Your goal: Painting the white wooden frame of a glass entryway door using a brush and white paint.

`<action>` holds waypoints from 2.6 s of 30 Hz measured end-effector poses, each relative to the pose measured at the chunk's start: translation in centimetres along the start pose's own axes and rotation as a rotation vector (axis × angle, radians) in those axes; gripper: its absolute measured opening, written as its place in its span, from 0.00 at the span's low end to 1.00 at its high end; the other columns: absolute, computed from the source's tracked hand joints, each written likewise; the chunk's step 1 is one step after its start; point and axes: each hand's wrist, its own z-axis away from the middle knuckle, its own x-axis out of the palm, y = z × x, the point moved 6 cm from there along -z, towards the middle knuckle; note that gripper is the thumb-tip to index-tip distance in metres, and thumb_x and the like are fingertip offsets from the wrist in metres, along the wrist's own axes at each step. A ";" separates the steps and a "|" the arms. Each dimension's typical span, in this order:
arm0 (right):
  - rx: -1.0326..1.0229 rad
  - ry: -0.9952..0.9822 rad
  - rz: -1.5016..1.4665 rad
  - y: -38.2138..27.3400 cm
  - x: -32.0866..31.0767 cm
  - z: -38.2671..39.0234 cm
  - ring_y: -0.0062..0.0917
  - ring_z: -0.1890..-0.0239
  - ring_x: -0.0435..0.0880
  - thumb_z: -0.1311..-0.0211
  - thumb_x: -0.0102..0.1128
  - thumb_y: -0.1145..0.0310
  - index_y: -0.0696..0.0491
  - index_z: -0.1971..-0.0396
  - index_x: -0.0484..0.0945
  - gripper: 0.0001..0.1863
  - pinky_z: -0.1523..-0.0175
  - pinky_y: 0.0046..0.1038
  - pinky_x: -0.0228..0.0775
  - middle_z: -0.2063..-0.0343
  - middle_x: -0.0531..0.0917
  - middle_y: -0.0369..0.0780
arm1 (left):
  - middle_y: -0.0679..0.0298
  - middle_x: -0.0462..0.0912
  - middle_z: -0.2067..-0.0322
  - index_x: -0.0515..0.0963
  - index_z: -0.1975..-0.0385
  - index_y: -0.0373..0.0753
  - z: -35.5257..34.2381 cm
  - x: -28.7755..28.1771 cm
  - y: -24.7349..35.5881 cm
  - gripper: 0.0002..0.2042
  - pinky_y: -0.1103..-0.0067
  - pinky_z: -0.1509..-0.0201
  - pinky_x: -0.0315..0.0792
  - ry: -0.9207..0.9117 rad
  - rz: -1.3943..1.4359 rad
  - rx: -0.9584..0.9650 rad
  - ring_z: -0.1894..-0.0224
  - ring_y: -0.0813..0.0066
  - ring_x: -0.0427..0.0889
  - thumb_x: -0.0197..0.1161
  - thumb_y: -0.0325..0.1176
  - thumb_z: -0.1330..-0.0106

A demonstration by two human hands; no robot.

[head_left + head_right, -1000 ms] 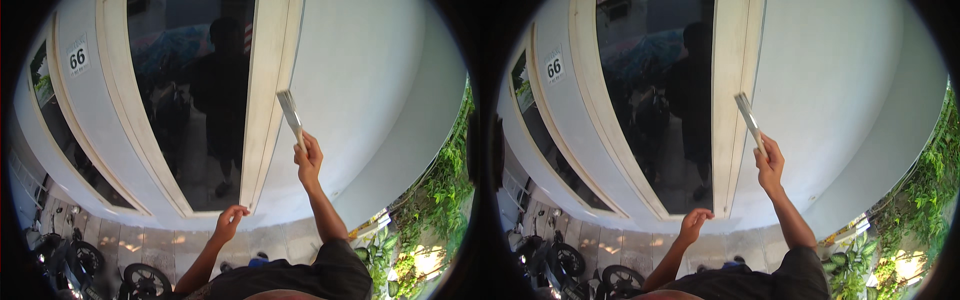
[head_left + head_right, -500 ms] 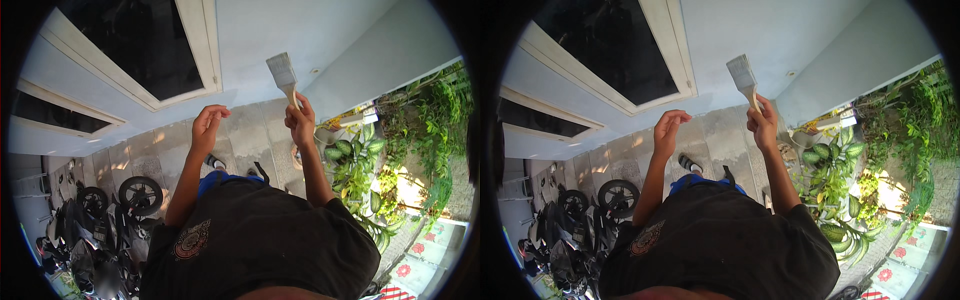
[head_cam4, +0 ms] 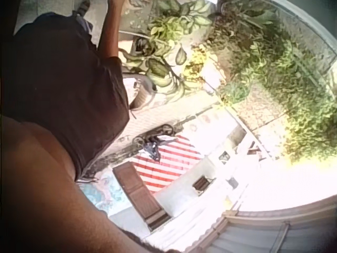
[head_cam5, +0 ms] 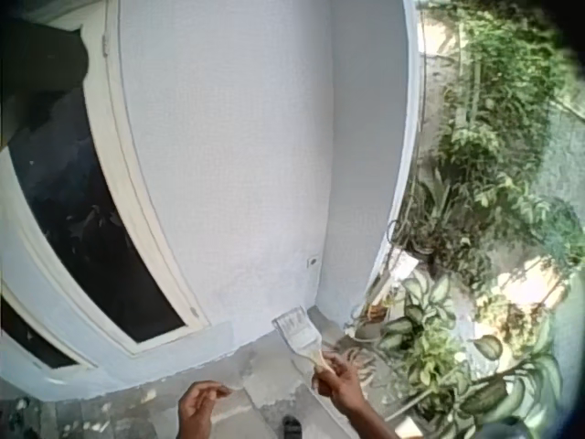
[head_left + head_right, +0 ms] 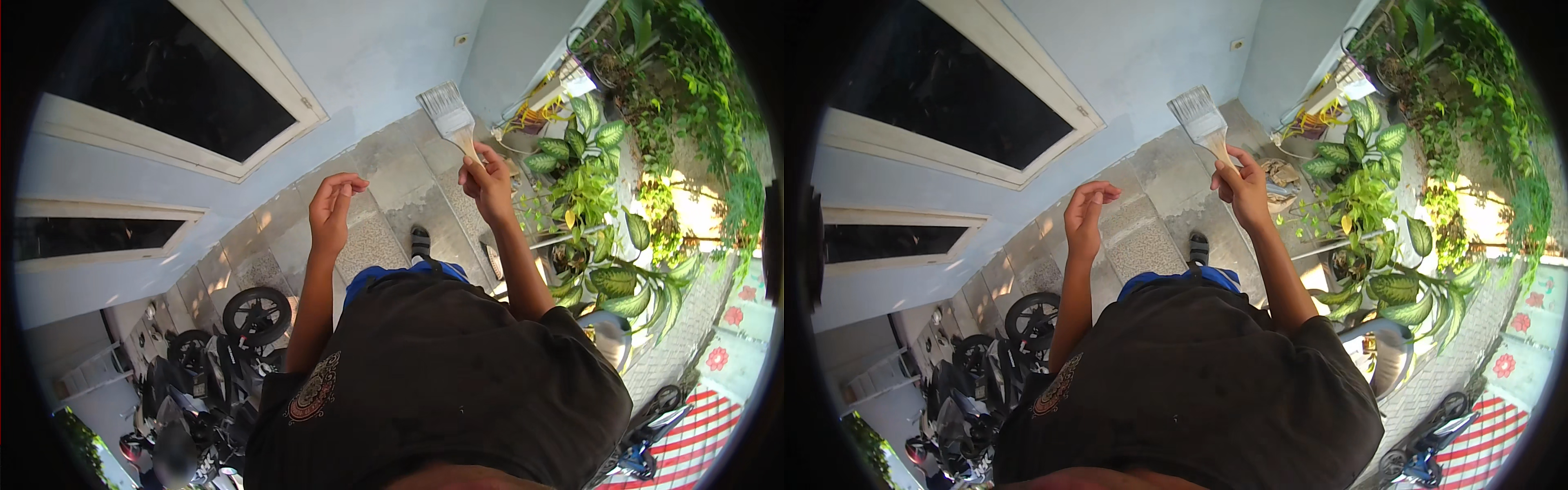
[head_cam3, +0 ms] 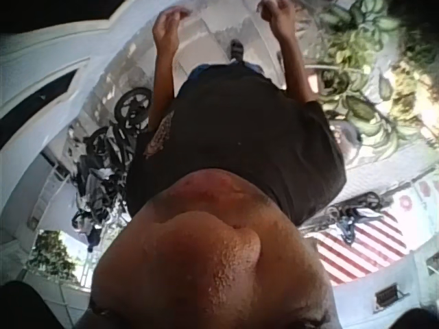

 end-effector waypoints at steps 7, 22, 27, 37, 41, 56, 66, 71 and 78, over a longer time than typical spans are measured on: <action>-0.050 0.093 0.078 1.1 -1.9 11.7 0.11 0.87 0.60 0.32 0.57 0.70 0.54 0.44 0.71 0.18 0.81 0.18 0.47 0.82 0.78 0.37 | 0.56 0.82 0.59 0.74 0.51 0.31 5.9 2.9 1.7 0.10 0.74 0.44 0.71 -0.133 -0.009 0.012 0.53 0.70 0.80 0.49 0.27 0.26; -0.002 0.135 -0.027 7.1 -2.3 36.1 0.12 0.87 0.61 0.32 0.58 0.68 0.56 0.45 0.70 0.18 0.80 0.19 0.49 0.82 0.80 0.38 | 0.56 0.82 0.59 0.74 0.51 0.30 27.2 5.6 3.5 0.10 0.74 0.44 0.71 -0.279 0.069 -0.030 0.54 0.72 0.79 0.50 0.26 0.27; -0.007 0.128 -0.047 6.5 -3.4 39.8 0.12 0.88 0.59 0.31 0.56 0.68 0.54 0.44 0.69 0.18 0.81 0.19 0.47 0.82 0.79 0.39 | 0.57 0.82 0.59 0.74 0.52 0.31 31.1 6.3 5.6 0.10 0.74 0.46 0.72 -0.199 0.030 0.051 0.54 0.71 0.80 0.50 0.29 0.26; 0.015 -0.129 -0.043 3.7 -4.0 42.6 0.12 0.87 0.61 0.30 0.53 0.71 0.54 0.46 0.71 0.15 0.81 0.17 0.49 0.82 0.77 0.36 | 0.61 0.83 0.60 0.75 0.53 0.34 41.9 8.9 8.8 0.09 0.76 0.45 0.70 0.072 0.004 0.147 0.54 0.74 0.80 0.51 0.27 0.27; 0.013 -0.228 -0.026 1.7 -5.6 45.9 0.12 0.88 0.59 0.31 0.54 0.73 0.55 0.47 0.71 0.14 0.81 0.18 0.47 0.82 0.78 0.39 | 0.61 0.82 0.59 0.75 0.52 0.34 48.0 13.2 8.7 0.09 0.76 0.45 0.70 0.172 0.069 0.155 0.54 0.75 0.79 0.51 0.27 0.26; 0.048 -0.114 -0.029 1.5 -15.8 63.1 0.11 0.87 0.60 0.33 0.55 0.75 0.57 0.46 0.71 0.16 0.81 0.17 0.49 0.81 0.77 0.35 | 0.59 0.81 0.58 0.73 0.51 0.34 63.6 23.1 11.4 0.09 0.74 0.44 0.70 0.105 0.052 0.081 0.52 0.72 0.79 0.49 0.24 0.26; -0.023 0.130 -0.059 5.2 -18.3 76.7 0.11 0.87 0.64 0.34 0.56 0.74 0.56 0.48 0.72 0.15 0.81 0.17 0.54 0.79 0.77 0.34 | 0.61 0.82 0.59 0.75 0.52 0.35 74.6 23.4 11.7 0.09 0.76 0.47 0.72 -0.046 0.081 0.037 0.54 0.74 0.81 0.52 0.30 0.26; 0.014 0.190 -0.055 7.8 -19.3 83.5 0.12 0.87 0.62 0.35 0.57 0.75 0.56 0.49 0.72 0.15 0.81 0.18 0.49 0.81 0.76 0.34 | 0.58 0.81 0.58 0.73 0.51 0.34 79.4 24.7 11.2 0.09 0.73 0.44 0.71 -0.133 0.095 -0.072 0.52 0.72 0.79 0.48 0.28 0.25; -0.026 0.260 -0.085 6.5 -21.4 89.6 0.11 0.86 0.63 0.34 0.56 0.75 0.57 0.48 0.72 0.15 0.81 0.17 0.48 0.81 0.76 0.34 | 0.59 0.80 0.55 0.74 0.51 0.34 82.6 31.2 18.6 0.10 0.74 0.44 0.71 -0.397 0.066 0.048 0.52 0.72 0.79 0.50 0.27 0.27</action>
